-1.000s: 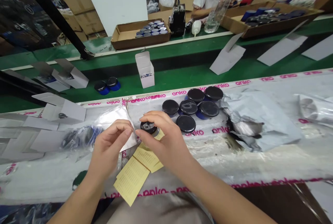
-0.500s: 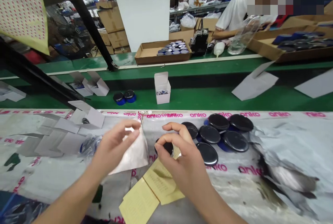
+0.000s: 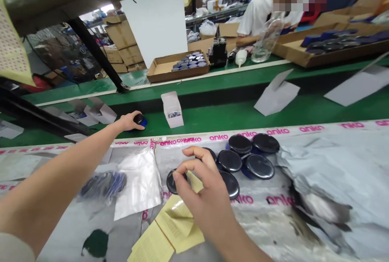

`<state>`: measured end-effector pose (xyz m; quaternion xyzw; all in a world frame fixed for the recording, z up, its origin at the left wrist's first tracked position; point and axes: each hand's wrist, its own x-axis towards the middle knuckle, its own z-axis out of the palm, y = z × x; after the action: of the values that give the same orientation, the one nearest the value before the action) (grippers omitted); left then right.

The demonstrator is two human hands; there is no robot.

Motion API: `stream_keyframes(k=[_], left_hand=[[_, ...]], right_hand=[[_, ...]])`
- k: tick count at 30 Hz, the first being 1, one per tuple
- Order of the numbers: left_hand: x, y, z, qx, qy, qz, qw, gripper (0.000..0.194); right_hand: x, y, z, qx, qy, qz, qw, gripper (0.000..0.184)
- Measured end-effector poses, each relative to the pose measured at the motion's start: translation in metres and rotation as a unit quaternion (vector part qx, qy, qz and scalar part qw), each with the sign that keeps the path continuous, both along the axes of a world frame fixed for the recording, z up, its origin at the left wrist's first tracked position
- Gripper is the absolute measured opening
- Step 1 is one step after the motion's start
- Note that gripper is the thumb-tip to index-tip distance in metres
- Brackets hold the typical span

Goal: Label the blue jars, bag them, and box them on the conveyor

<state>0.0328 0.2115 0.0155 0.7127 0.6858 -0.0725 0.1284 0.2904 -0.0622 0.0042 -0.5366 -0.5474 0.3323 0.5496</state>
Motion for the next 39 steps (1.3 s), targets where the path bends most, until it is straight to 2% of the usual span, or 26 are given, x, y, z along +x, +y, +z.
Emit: stream_keyframes(k=[3,5,8,10,12,15,18,20,22,25,28,31,34,39], left_hand=[[0.002,-0.006,0.008,0.006,-0.009,-0.031,0.999,0.070],[0.012,-0.021,0.017,0.004,-0.023,-0.054,0.998,0.069],[0.042,-0.064,0.024,-0.007,-0.065,-0.125,0.990,0.066],[0.066,-0.096,0.022,-0.003,-0.083,-0.198,0.977,0.062],[0.087,-0.123,0.016,-0.010,-0.056,-0.216,0.975,0.066],[0.095,-0.143,0.006,-0.036,-0.064,-0.194,0.978,0.086],[0.073,-0.146,-0.006,-0.039,-0.188,-0.164,0.968,0.106],[0.054,-0.144,-0.018,-0.019,-0.282,-0.122,0.951,0.100],[0.040,-0.143,-0.032,0.006,-0.361,-0.056,0.931,0.087],[0.034,-0.144,-0.046,0.025,-0.430,0.006,0.902,0.071],[0.037,-0.154,-0.042,0.051,-0.479,0.000,0.876,0.056],[0.042,-0.171,-0.027,0.094,-0.540,-0.013,0.836,0.052],[0.046,-0.191,-0.014,0.119,-0.567,-0.009,0.815,0.053],[0.044,-0.209,-0.019,0.122,-0.598,-0.006,0.792,0.060]], right_hand=[[0.008,0.002,0.002,0.000,0.006,-0.019,1.000,0.013],[0.013,0.001,0.002,0.002,0.015,-0.035,0.999,0.011],[0.019,0.000,0.002,0.008,0.032,-0.054,0.998,0.009],[0.021,0.000,0.001,0.013,0.039,-0.059,0.997,0.008],[0.021,0.001,0.001,0.013,0.040,-0.060,0.997,0.007],[0.021,0.003,-0.001,0.004,0.043,-0.060,0.997,0.007],[0.019,0.005,-0.002,-0.002,0.046,-0.062,0.997,0.007],[0.018,0.007,-0.003,-0.008,0.046,-0.063,0.997,0.007],[0.016,0.010,-0.002,-0.024,0.052,-0.057,0.997,0.008],[0.012,0.014,0.000,-0.054,0.086,-0.036,0.994,0.011],[0.007,0.019,0.003,-0.082,0.115,-0.012,0.990,0.013],[-0.003,0.025,0.009,-0.107,0.114,0.017,0.988,0.013],[-0.016,0.031,0.017,-0.143,0.110,0.051,0.982,0.016],[-0.033,0.035,0.022,-0.166,0.100,0.074,0.978,0.019]])
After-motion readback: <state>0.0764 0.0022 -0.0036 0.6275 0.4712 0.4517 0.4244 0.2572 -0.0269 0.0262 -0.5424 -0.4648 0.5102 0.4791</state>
